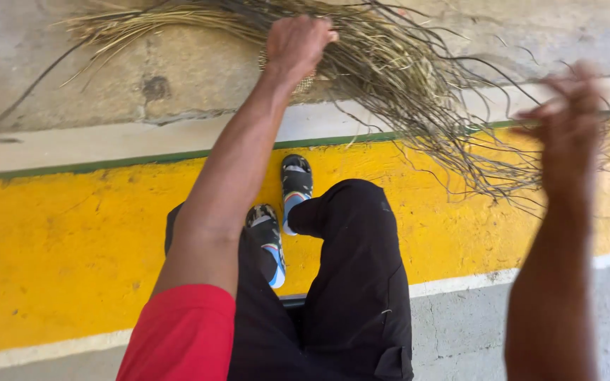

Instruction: Weaving a small circular base or basket using natural fibers and a needle-like tool.

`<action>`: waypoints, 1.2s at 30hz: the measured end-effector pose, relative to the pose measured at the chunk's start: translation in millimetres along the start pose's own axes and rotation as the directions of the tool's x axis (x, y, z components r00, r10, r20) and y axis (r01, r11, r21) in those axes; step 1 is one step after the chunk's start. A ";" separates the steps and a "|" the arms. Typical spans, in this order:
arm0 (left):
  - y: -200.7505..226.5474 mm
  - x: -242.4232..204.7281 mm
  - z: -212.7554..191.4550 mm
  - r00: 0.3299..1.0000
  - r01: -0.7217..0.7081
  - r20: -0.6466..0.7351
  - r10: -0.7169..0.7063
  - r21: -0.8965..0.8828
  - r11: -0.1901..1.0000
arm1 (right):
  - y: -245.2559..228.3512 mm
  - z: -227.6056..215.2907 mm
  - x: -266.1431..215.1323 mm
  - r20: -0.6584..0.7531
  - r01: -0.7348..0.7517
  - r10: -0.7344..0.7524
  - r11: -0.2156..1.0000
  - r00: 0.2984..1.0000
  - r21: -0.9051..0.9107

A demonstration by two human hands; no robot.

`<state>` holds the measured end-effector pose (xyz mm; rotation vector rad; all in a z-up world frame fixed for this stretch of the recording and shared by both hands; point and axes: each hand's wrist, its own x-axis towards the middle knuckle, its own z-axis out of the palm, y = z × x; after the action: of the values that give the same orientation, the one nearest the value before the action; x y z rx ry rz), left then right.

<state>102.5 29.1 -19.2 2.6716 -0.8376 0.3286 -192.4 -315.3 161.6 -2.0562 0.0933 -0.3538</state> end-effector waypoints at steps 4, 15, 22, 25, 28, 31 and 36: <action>-9.5 3.8 -10.1 1.000 0.009 -0.006 -0.009 0.058 0.998 | 95.6 61.9 -82.1 0.403 -0.658 0.547 0.721 0.734 0.219; -21.3 -4.3 -67.5 0.997 -0.040 -0.059 0.040 -0.006 0.999 | 204.5 61.8 63.7 -0.233 -0.077 0.788 0.334 0.569 0.939; -61.5 -2.2 -85.6 0.929 -0.001 -0.371 0.008 0.017 1.000 | 66.5 29.5 165.4 -0.400 0.082 0.339 0.668 0.851 0.740; -46.5 5.2 -116.0 0.969 -0.034 -0.233 0.087 0.222 0.974 | 61.4 58.8 199.9 -0.386 0.134 0.276 0.636 0.880 0.760; -23.5 26.7 -92.8 0.934 -0.157 -0.284 0.216 0.216 0.964 | 136.5 124.1 229.7 -0.275 -0.072 0.477 0.590 0.835 0.804; 10.0 27.9 -100.9 0.937 -0.172 -0.264 0.231 0.226 0.959 | 127.7 171.9 204.2 -0.280 -0.496 0.721 0.657 0.635 0.568; 5.9 13.9 -109.6 0.975 0.036 0.223 0.006 -0.185 0.982 | 98.5 150.3 174.3 0.237 -0.677 0.647 0.603 0.725 0.423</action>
<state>96.9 57.7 87.5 2.5655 -0.8648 -0.0556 25.3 -274.0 45.0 -1.3873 0.6595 0.1561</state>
